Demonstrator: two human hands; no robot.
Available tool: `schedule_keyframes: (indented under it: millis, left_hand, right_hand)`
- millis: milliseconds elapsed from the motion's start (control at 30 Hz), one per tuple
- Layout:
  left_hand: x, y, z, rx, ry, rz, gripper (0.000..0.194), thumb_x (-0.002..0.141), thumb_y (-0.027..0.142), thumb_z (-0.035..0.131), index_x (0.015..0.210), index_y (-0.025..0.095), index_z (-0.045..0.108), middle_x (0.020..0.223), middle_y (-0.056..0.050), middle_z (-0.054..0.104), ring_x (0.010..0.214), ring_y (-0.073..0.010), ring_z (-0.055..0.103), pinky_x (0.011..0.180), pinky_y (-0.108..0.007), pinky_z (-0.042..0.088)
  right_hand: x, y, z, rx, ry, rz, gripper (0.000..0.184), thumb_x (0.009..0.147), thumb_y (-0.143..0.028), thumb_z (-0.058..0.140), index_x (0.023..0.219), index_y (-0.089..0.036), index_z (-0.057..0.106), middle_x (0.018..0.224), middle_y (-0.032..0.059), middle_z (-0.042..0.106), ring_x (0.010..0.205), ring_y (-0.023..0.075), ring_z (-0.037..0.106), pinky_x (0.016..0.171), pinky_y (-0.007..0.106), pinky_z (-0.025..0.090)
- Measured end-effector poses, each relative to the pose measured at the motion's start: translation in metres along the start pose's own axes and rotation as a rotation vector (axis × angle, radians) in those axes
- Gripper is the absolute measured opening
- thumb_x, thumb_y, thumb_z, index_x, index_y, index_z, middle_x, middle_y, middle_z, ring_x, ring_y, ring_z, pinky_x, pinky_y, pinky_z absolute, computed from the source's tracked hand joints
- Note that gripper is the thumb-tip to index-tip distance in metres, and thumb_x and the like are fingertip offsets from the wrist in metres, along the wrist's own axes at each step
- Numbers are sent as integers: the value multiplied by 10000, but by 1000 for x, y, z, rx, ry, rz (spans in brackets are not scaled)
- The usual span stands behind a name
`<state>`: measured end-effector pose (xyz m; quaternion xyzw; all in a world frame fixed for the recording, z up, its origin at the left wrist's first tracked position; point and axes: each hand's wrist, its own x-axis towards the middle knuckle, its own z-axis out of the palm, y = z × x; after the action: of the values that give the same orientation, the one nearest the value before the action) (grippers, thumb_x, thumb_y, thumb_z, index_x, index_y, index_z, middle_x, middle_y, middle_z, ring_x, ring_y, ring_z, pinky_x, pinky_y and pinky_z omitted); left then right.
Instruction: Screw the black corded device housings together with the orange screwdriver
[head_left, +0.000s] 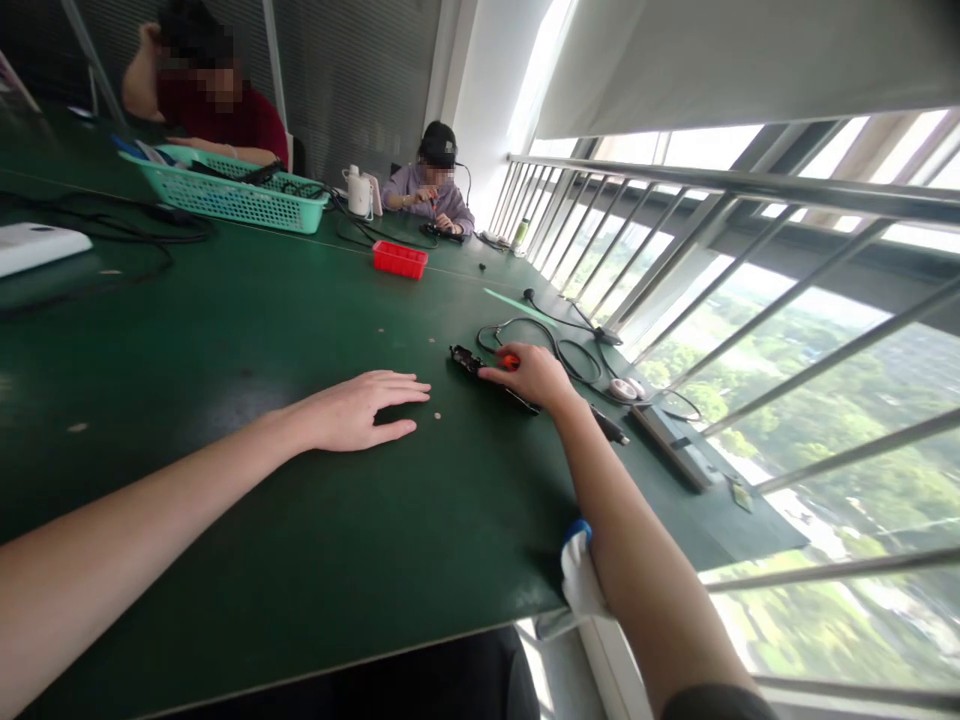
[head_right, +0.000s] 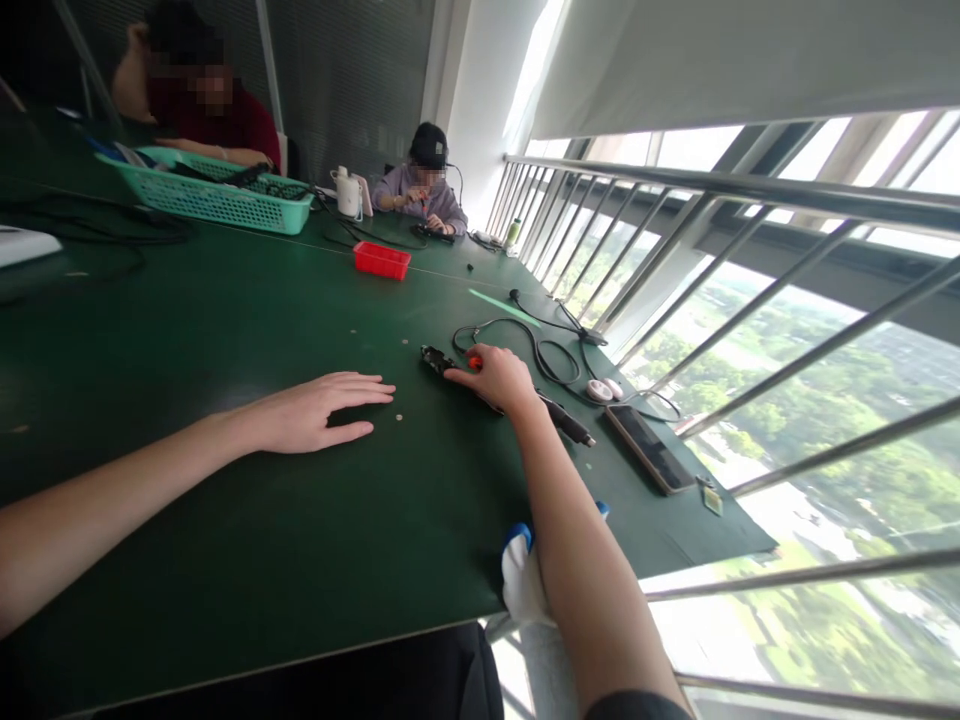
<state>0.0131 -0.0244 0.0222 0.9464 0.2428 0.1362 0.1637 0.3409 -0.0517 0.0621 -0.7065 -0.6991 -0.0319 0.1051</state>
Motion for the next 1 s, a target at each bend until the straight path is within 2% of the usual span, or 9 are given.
schedule_keyframes:
  millis: [100, 133, 300, 400, 500, 600, 767, 867, 1000]
  left_hand:
    - [2, -9, 6, -48, 117, -42, 451, 987, 582, 487, 1317, 335, 670, 1445, 5, 618, 1325, -251, 581, 1164, -414, 420]
    - [2, -11, 7, -56, 147, -42, 437, 987, 577, 483, 1264, 317, 699, 1403, -6, 645, 1271, -251, 617, 1135, -408, 451]
    - [1, -12, 3, -79, 233, -84, 416, 953, 602, 502, 993, 256, 728, 1176, -61, 695, 1034, -262, 684, 935, -400, 550]
    - [-3, -13, -2, -56, 235, -106, 401, 935, 614, 525, 936, 246, 682, 1122, -66, 671, 1039, -272, 664, 927, -411, 536]
    - [-7, -18, -5, -28, 206, -148, 417, 919, 635, 536, 996, 242, 649, 1157, -77, 645, 1102, -284, 634, 960, -421, 518]
    - [-11, -20, -5, -6, 173, -192, 490, 924, 645, 520, 1179, 238, 616, 1354, -101, 591, 1246, -293, 582, 1054, -419, 475]
    - [-8, -16, -2, 101, 96, -303, 710, 983, 648, 405, 1500, 165, 459, 1635, -147, 365, 1521, -332, 318, 1242, -501, 252]
    - [-6, -15, -3, 84, 28, -301, 714, 1004, 646, 356, 1552, 194, 424, 1665, -105, 314, 1559, -310, 239, 1273, -499, 170]
    - [-6, -16, -5, 56, 11, -258, 642, 1035, 603, 320, 1564, 250, 412, 1666, -62, 306, 1562, -269, 239, 1280, -489, 150]
  right_hand:
    - [2, 26, -4, -90, 117, 277, 476, 950, -642, 489, 1132, -271, 725, 1079, 93, 743, 994, 265, 674, 771, 317, 479]
    - [1, 33, -5, -116, 129, 323, 443, 965, -592, 485, 1131, -260, 726, 1090, 112, 737, 1009, 283, 673, 772, 333, 480]
    - [2, 47, -2, -150, 81, 356, 366, 922, -552, 567, 1000, -247, 754, 1013, 119, 740, 988, 295, 689, 761, 346, 490]
    - [4, 49, 0, -162, 65, 361, 363, 920, -537, 561, 1027, -246, 750, 1054, 127, 737, 1005, 310, 690, 750, 354, 494]
    - [8, 52, 4, -174, 54, 395, 411, 924, -552, 538, 1026, -214, 748, 1053, 156, 736, 1001, 331, 694, 724, 359, 499]
    - [12, 52, 9, -195, 49, 415, 416, 931, -524, 535, 1019, -175, 745, 1060, 188, 734, 1000, 339, 699, 730, 362, 504]
    - [14, 38, 13, -238, 24, 338, 363, 948, -449, 571, 1053, -141, 732, 1092, 218, 729, 1026, 335, 704, 764, 360, 503]
    - [12, 30, 12, -256, 21, 299, 340, 963, -398, 568, 1101, -120, 706, 1111, 231, 716, 1047, 346, 700, 776, 369, 502]
    - [7, 24, 6, -267, 49, 296, 327, 991, -356, 514, 1159, -114, 656, 1139, 227, 702, 1071, 338, 687, 781, 359, 495]
